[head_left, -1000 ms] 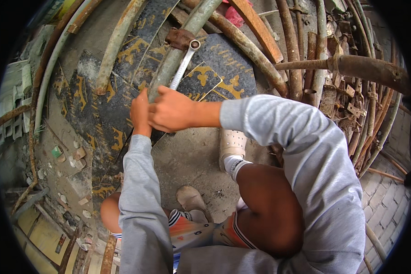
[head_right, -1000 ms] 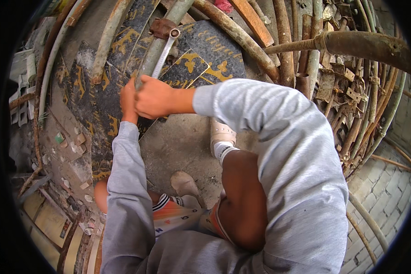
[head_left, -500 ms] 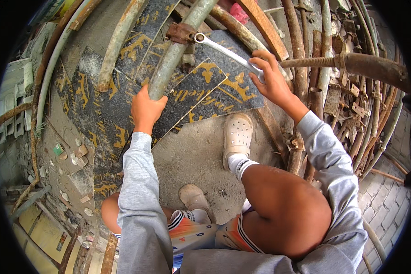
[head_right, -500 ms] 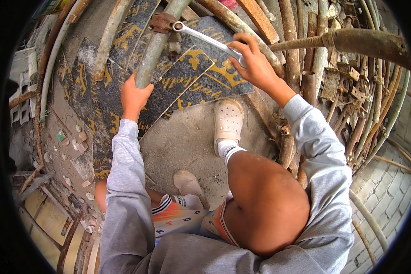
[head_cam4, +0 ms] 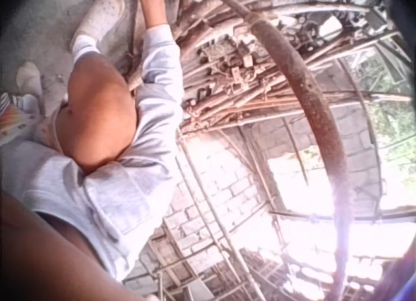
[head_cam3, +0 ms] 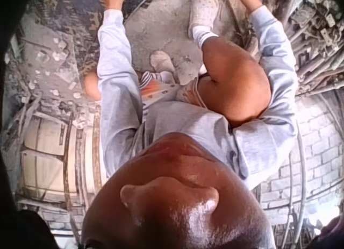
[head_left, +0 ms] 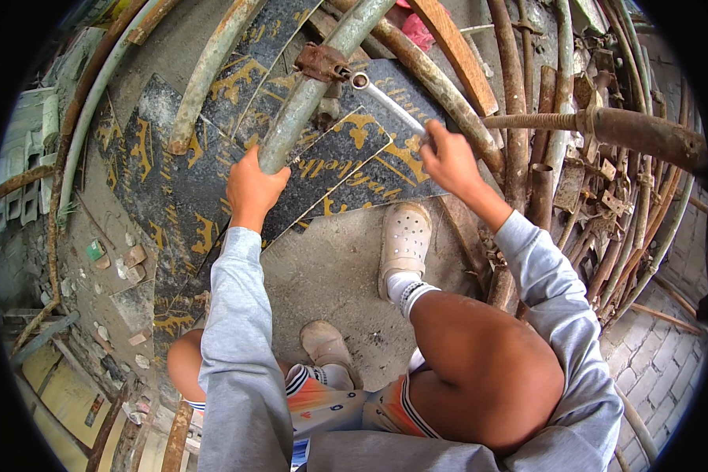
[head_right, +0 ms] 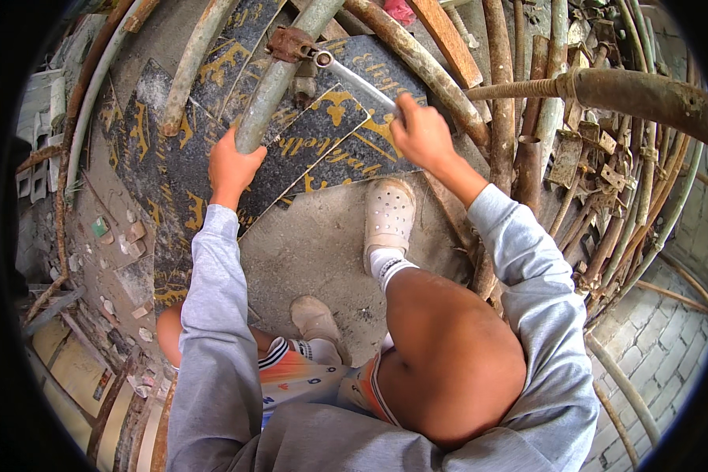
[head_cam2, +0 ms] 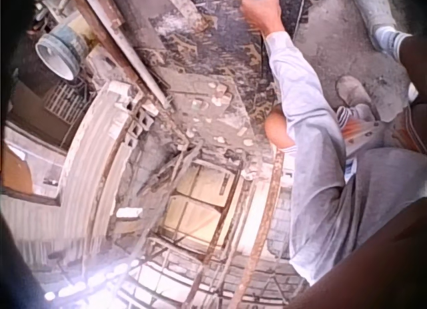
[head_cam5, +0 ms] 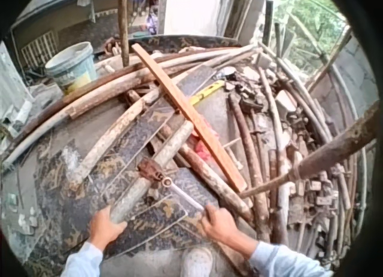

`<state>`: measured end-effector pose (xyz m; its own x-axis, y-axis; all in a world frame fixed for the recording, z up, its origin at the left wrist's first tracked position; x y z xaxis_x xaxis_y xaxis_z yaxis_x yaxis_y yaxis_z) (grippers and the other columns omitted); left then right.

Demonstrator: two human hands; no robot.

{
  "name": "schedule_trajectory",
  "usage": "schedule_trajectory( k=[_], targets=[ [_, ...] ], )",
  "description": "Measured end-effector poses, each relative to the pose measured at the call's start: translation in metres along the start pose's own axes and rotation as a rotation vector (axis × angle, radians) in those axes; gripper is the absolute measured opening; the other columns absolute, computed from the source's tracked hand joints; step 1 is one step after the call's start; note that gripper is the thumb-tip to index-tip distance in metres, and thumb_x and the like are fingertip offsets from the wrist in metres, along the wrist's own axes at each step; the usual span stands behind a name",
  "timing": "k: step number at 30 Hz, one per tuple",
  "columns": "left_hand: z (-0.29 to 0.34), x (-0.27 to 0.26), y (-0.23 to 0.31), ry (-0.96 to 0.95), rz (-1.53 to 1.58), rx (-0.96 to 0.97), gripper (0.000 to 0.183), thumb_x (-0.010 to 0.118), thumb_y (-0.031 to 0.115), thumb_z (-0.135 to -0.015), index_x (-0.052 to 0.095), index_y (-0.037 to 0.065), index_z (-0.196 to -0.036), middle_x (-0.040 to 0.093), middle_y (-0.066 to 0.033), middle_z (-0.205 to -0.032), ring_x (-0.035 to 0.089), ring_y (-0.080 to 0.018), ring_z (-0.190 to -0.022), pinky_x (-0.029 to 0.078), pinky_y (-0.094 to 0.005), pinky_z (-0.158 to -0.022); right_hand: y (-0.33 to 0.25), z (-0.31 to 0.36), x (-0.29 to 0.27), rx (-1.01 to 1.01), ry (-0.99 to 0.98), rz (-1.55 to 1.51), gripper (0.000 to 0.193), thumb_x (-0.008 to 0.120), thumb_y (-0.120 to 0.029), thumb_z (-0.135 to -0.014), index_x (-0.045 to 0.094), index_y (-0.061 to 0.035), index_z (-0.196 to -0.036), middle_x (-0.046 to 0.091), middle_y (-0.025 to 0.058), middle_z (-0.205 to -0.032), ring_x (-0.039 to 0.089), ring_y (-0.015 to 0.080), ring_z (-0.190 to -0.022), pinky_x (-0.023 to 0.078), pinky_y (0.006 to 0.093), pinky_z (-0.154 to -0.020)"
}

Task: The person uses a wrench to loosen and remove nuts from metal scaffolding poles. They repeatedly reposition the poles and wrench to access fasteners, then set the loosened components aside on the floor.

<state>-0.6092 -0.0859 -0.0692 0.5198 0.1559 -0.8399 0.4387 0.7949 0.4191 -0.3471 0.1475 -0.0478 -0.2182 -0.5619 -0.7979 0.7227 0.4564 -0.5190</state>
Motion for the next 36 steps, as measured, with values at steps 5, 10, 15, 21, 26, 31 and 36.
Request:
schedule_trajectory(
  k=[5,10,15,21,26,31,36],
  targets=[
    [-0.003,0.000,-0.010,0.014,0.030,-0.003,0.069,0.079,0.031,-0.071,0.063,-0.002,-0.130,0.073,-0.0250,-0.106,0.072,-0.0395,-0.098,0.057,-0.0475,-0.086,-0.024,-0.009,-0.023,-0.134,0.120,0.110,0.022,0.063,-0.021,-0.089,0.060,-0.0092,-0.108,0.067,0.0190,-0.069,0.068,0.0421,-0.066,0.054,0.0519,-0.063],
    [0.001,-0.001,-0.009,-0.023,0.006,-0.015,0.069,0.079,0.032,-0.071,0.064,-0.001,-0.130,0.074,-0.0236,-0.107,0.072,-0.0385,-0.098,0.057,-0.0463,-0.087,-0.017,0.004,-0.023,-0.314,0.333,0.032,0.021,0.066,-0.022,-0.090,0.060,-0.0098,-0.106,0.067,0.0191,-0.068,0.067,0.0421,-0.062,0.053,0.0506,-0.055],
    [0.005,0.008,-0.006,-0.037,-0.001,0.006,0.073,0.079,0.034,-0.071,0.063,0.000,-0.133,0.073,-0.0249,-0.110,0.072,-0.0391,-0.101,0.057,-0.0457,-0.090,0.010,0.019,0.039,-0.087,0.221,-0.093,0.012,0.060,-0.020,-0.094,0.063,-0.0083,-0.096,0.066,0.0248,-0.073,0.066,0.0469,-0.070,0.053,0.0556,-0.066],
    [-0.016,0.008,0.005,0.005,-0.001,0.033,0.077,0.080,0.036,-0.070,0.061,-0.002,-0.134,0.070,-0.0280,-0.115,0.070,-0.0407,-0.105,0.055,-0.0464,-0.092,-0.004,0.052,0.022,-0.167,0.340,-0.451,0.024,0.053,-0.021,-0.105,0.065,-0.0017,-0.097,0.060,0.0174,-0.068,0.062,0.0240,-0.062,0.047,0.0397,-0.059],
    [0.002,0.020,-0.002,-0.064,-0.007,0.040,0.076,0.081,0.035,-0.070,0.061,-0.002,-0.134,0.071,-0.0274,-0.114,0.070,-0.0410,-0.104,0.056,-0.0461,-0.091,-0.019,0.043,-0.013,-0.013,0.323,-0.618,0.034,0.044,-0.028,-0.111,0.058,-0.0017,-0.093,0.048,0.0022,-0.063,0.045,0.0115,-0.056,0.038,0.0322,-0.053],
    [0.000,0.012,-0.006,-0.034,0.030,0.056,0.067,0.080,0.032,-0.069,0.067,0.000,-0.126,0.074,-0.0231,-0.103,0.073,-0.0373,-0.094,0.057,-0.0444,-0.084,-0.060,0.051,-0.006,-0.313,0.439,-0.985,0.033,0.036,-0.032,-0.112,0.050,-0.0058,-0.099,0.046,0.0006,-0.063,0.044,0.0098,-0.058,0.037,0.0282,-0.052],
    [0.004,-0.020,0.004,-0.074,0.290,0.195,0.044,0.078,0.023,-0.070,0.071,0.001,-0.107,0.075,-0.0154,-0.090,0.073,-0.0256,-0.078,0.055,-0.0382,-0.072,0.008,0.034,0.144,0.212,-0.027,-0.709,0.050,0.038,-0.035,-0.110,0.054,-0.0011,-0.077,0.055,0.0106,-0.064,0.054,0.0201,-0.060,0.043,0.0408,-0.059]
  ],
)
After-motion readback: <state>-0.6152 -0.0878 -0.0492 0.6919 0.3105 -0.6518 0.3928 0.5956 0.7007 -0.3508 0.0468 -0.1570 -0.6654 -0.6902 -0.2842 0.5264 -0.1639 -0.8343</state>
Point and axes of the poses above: each hand's wrist, its own z-axis away from the middle knuckle, its own x-axis out of the palm, y = z × x, the point moved 9 cm from there along -z, towards the middle knuckle
